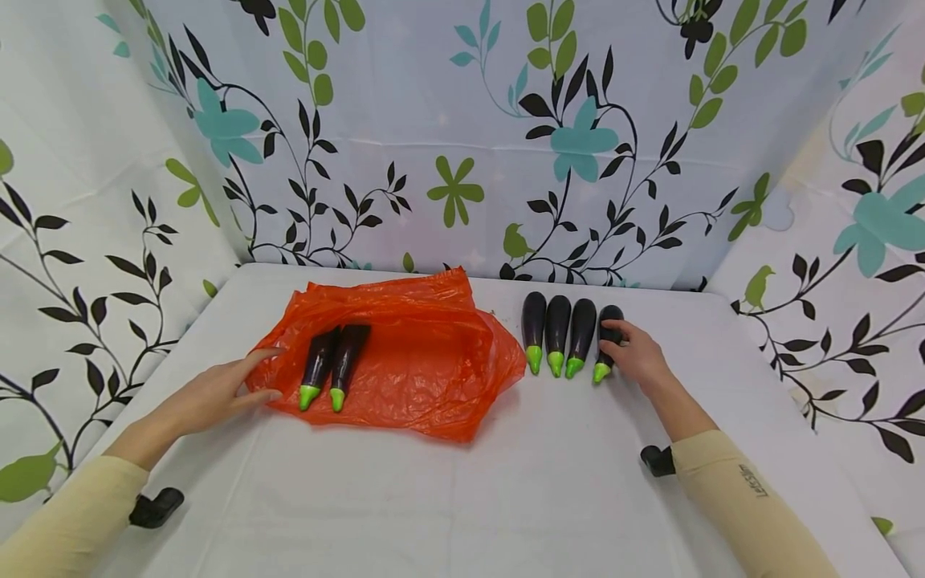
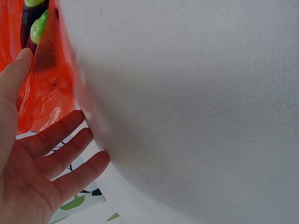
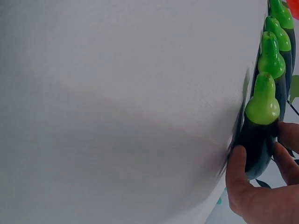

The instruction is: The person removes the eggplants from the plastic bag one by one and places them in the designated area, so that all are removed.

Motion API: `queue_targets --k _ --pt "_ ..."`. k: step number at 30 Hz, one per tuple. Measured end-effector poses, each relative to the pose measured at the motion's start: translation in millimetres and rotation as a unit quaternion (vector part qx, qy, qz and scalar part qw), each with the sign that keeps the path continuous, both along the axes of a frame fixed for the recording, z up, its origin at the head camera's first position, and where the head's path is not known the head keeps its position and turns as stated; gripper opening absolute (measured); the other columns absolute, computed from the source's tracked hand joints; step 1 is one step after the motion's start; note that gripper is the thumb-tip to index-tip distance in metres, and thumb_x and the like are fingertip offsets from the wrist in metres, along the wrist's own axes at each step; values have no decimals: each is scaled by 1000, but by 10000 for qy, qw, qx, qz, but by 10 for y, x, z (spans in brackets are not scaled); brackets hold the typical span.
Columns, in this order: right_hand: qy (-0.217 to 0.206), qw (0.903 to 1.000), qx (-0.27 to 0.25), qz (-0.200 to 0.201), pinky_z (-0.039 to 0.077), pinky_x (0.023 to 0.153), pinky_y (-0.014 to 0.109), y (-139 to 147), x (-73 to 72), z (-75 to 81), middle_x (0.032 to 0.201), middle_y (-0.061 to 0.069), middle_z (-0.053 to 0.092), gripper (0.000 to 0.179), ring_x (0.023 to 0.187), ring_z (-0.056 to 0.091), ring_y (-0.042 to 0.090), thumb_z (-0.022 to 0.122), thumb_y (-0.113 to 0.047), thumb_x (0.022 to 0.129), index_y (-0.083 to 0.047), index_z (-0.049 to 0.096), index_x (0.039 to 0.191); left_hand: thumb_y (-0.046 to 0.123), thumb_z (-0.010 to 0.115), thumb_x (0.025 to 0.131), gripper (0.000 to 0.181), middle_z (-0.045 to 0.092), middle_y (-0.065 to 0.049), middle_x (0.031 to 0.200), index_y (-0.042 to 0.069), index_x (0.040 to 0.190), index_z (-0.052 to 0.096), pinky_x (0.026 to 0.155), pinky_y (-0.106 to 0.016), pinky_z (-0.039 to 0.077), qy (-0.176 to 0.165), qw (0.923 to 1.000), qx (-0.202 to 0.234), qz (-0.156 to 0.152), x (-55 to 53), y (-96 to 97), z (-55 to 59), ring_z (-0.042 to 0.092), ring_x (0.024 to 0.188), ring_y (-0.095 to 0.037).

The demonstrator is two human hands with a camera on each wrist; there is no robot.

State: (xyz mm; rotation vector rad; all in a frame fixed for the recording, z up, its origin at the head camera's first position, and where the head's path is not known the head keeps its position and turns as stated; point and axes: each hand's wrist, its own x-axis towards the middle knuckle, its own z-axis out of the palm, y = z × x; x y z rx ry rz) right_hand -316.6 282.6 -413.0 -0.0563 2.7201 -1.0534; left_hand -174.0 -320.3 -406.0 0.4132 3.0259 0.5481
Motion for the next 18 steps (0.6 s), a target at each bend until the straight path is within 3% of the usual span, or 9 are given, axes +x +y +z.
queue_targets --k 8,18 --pt "14 9999 115 60 37 101 61 -6 -20 16 153 34 19 60 134 27 53 50 -27 102 -5 27 153 39 71 88 69 61 -24 120 8 142 40 89 -59 48 69 10000 -53 -10 -13 -15 -8 61 103 -40" --pt "-100 9999 -64 -15 41 99 59 -29 -13 39 154 32 19 61 131 37 49 49 -26 103 -6 23 154 38 72 88 68 60 -25 123 8 141 42 90 -59 47 108 9999 49 -13 6 20 24 60 105 -41"
